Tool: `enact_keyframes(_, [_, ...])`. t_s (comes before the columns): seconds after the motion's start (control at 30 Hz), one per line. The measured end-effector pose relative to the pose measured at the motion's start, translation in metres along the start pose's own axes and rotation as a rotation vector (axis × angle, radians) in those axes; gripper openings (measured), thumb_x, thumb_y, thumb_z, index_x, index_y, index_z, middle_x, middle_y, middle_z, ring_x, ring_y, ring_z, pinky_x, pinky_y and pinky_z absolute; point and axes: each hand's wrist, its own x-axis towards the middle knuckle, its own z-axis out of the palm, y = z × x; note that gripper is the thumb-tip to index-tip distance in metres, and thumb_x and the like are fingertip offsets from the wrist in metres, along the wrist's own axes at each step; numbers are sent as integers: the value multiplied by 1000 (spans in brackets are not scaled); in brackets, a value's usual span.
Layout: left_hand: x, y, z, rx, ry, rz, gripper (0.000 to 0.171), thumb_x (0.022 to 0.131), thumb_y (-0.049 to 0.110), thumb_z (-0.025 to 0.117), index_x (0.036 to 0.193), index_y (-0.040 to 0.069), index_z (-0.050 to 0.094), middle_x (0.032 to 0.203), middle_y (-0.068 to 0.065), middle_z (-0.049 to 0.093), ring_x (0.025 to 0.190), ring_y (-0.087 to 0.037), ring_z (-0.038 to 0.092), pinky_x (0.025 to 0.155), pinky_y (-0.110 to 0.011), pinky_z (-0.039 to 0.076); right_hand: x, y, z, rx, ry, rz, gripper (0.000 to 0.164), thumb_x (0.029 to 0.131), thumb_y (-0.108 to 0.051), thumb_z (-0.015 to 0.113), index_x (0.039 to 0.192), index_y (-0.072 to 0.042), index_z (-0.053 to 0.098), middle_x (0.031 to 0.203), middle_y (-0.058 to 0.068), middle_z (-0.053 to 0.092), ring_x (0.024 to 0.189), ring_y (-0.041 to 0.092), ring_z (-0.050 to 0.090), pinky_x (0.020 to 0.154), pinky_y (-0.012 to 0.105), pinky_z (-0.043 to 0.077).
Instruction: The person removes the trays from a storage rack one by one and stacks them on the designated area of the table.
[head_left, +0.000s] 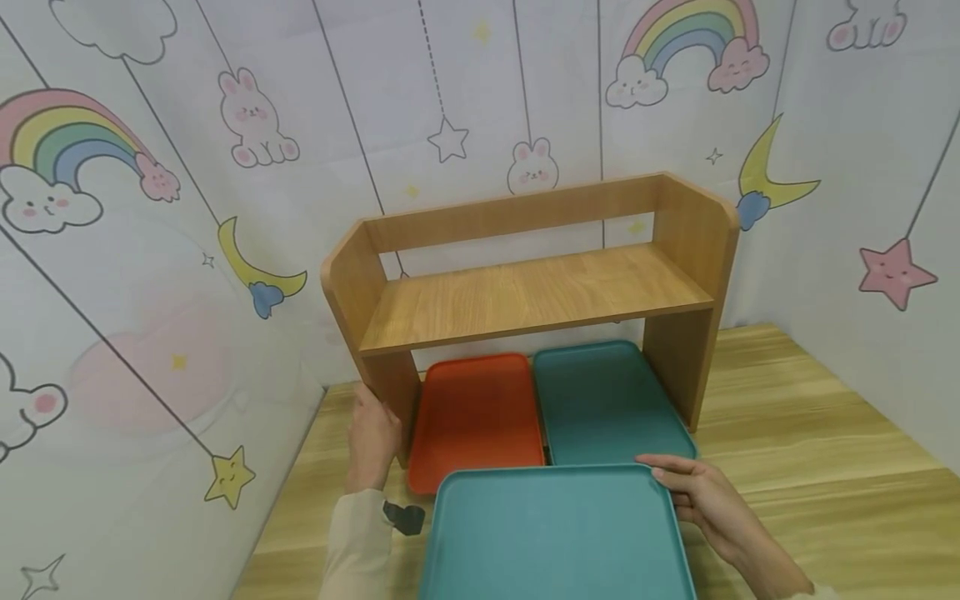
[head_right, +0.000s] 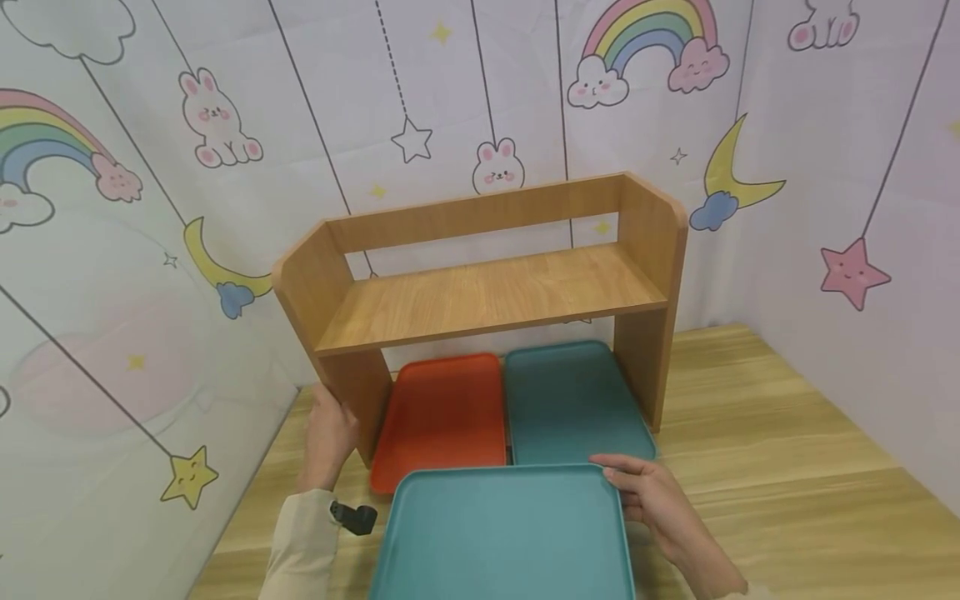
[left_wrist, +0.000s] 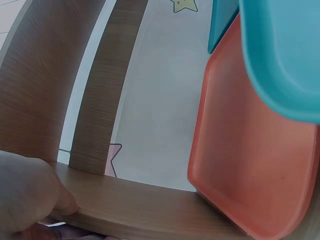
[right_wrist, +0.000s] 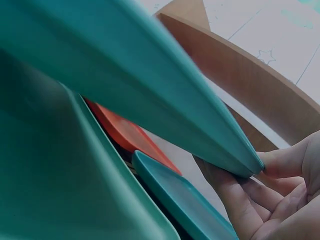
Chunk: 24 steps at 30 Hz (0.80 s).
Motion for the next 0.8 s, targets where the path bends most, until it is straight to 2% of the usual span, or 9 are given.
enact_keyframes(0.33, [-1,1,-1,-14,8,16,30,92,4,44,117,-8,33,105,-34,56,93,-53,58,76,-60,45,5,7,-3,-2,7,30,48,98,-29,52,139,-5,47,109,-4,66,93,14,68,80,34,55])
enact_keyframes(0.6, [-2,-1,0,-20,15,26,30,92,3,44,117,-9,34,104,-34,56,92,-54,58,76,-60,45,11,19,-6,23,-10,47,42,98,-26,52,135,-9,53,104,-3,69,91,12,68,78,32,55])
enact_keyframes(0.8, [-2,-1,0,-19,25,40,29,91,2,44,116,-9,34,103,-34,56,91,-53,58,75,-60,46,17,30,-9,51,-26,57,44,98,-25,52,137,-5,51,104,-2,69,90,13,69,78,32,56])
